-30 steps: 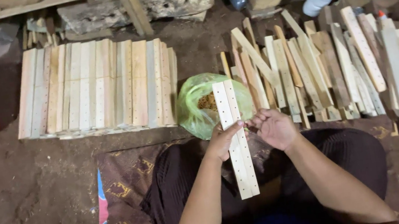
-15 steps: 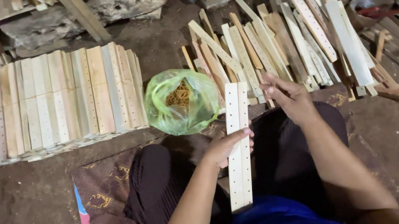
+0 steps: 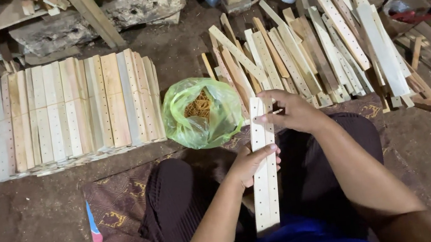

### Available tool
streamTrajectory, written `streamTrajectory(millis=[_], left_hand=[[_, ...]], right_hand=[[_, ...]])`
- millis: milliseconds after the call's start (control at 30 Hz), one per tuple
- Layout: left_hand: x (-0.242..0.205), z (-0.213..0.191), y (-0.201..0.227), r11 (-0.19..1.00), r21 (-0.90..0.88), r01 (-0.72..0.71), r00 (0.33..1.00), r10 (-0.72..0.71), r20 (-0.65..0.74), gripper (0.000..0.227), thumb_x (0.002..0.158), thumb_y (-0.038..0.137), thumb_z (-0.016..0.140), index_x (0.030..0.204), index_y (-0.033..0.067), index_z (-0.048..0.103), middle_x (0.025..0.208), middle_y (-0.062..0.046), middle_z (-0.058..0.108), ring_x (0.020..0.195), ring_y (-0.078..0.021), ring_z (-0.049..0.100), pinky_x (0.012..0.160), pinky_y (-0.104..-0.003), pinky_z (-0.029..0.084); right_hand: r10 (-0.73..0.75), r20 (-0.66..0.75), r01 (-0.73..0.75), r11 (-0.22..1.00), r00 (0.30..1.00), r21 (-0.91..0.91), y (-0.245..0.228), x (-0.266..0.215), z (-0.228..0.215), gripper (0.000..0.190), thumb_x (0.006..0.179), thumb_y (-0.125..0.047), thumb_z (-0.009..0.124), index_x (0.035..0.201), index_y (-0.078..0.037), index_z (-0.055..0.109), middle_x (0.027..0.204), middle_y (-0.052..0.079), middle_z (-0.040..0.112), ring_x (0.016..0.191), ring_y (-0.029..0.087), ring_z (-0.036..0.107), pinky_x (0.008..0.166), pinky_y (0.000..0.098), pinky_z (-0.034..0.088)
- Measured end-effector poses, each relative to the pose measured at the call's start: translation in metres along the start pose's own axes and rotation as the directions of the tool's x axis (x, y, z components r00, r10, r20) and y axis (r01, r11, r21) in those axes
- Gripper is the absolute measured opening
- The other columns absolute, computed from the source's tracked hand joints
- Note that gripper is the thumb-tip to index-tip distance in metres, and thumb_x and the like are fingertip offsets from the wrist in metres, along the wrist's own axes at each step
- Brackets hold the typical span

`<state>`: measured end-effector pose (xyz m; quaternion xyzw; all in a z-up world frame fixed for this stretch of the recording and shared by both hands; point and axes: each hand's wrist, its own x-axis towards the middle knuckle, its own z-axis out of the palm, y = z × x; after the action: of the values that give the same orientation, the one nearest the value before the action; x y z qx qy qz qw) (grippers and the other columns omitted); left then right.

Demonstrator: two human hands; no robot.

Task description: The person is sorting wooden slats and applying rubber bands to them while sitting on the floor of a workshop.

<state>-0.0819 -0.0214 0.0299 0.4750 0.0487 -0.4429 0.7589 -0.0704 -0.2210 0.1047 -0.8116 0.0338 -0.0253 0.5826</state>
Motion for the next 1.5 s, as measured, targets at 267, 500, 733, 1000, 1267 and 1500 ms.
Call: streamTrajectory(millis=[267, 500, 733, 1000, 1267, 1500], left_hand=[[0.011, 0.01, 0.002, 0.986, 0.164, -0.033, 0.999, 0.028, 0.033, 0.044, 0.082, 0.024, 0.09, 0.103, -0.0054, 0.065, 0.08, -0.024, 0.071, 0.07, -0.033, 0.075, 0.065, -0.048, 0.066], [0.004, 0.021, -0.011, 0.973, 0.227, -0.031, 0.998, 0.019, 0.054, 0.048, 0.082, 0.025, 0.09, 0.106, -0.0091, 0.067, 0.089, -0.028, 0.072, 0.079, -0.0363, 0.076, 0.069, -0.049, 0.065], [-0.003, 0.032, -0.003, 0.965, 0.26, -0.023, 0.997, 0.002, 0.079, 0.051, 0.082, 0.027, 0.088, 0.107, -0.0099, 0.065, 0.089, -0.028, 0.071, 0.079, -0.0363, 0.075, 0.069, -0.047, 0.065], [0.005, 0.019, -0.006, 0.965, 0.258, -0.037, 0.996, 0.015, 0.087, 0.05, 0.083, 0.032, 0.087, 0.106, -0.0064, 0.064, 0.082, -0.026, 0.071, 0.071, -0.0325, 0.074, 0.065, -0.044, 0.065], [-0.018, -0.005, 0.038, 0.988, 0.061, -0.14, 0.977, 0.148, -0.153, 0.041, 0.078, 0.025, 0.091, 0.096, -0.005, 0.069, 0.077, -0.026, 0.072, 0.068, -0.0325, 0.075, 0.063, -0.044, 0.066], [0.038, -0.07, 0.025, 0.969, -0.07, -0.239, 0.859, 0.177, -0.481, 0.043, 0.082, 0.021, 0.086, 0.103, -0.0075, 0.062, 0.081, -0.025, 0.072, 0.067, -0.0336, 0.075, 0.063, -0.049, 0.064]], right_hand=[[-0.015, 0.229, 0.061, 0.978, 0.973, -0.198, -0.039, 0.025, -0.034, 0.058, 0.076, -0.027, 0.089, 0.123, 0.002, 0.072, 0.12, 0.034, 0.069, 0.113, 0.051, 0.066, 0.096, 0.0563, 0.053], [0.043, 0.306, -0.089, 0.987, 0.951, 0.137, 0.015, 0.028, -0.046, 0.045, 0.072, -0.017, 0.09, 0.111, -0.001, 0.076, 0.109, 0.015, 0.075, 0.107, 0.024, 0.062, 0.099, 0.0416, 0.05], [-0.021, 0.413, 0.006, 0.999, 0.91, 0.036, -0.003, 0.03, -0.059, 0.051, 0.072, -0.028, 0.089, 0.115, -0.003, 0.077, 0.104, 0.02, 0.074, 0.107, 0.036, 0.063, 0.096, 0.0478, 0.046], [0.055, 0.583, 0.055, 0.984, 0.811, -0.17, -0.016, 0.063, -0.038, 0.022, 0.072, -0.019, 0.089, 0.092, -0.011, 0.084, 0.085, 0.008, 0.081, 0.089, 0.027, 0.075, 0.09, 0.0405, 0.049], [0.169, 0.622, -0.381, 0.897, 0.764, 0.224, 0.053, 0.062, -0.013, 0.096, 0.093, -0.075, 0.033, 0.154, -0.001, 0.034, 0.086, 0.022, 0.077, 0.069, 0.028, 0.078, 0.05, 0.023, 0.039], [-0.136, 0.271, 0.103, 0.986, 0.953, 0.133, 0.074, 0.001, 0.052, 0.024, 0.09, -0.017, 0.078, 0.068, -0.007, 0.074, 0.055, 0.001, 0.065, 0.055, 0.015, 0.057, 0.063, 0.0275, 0.047]])
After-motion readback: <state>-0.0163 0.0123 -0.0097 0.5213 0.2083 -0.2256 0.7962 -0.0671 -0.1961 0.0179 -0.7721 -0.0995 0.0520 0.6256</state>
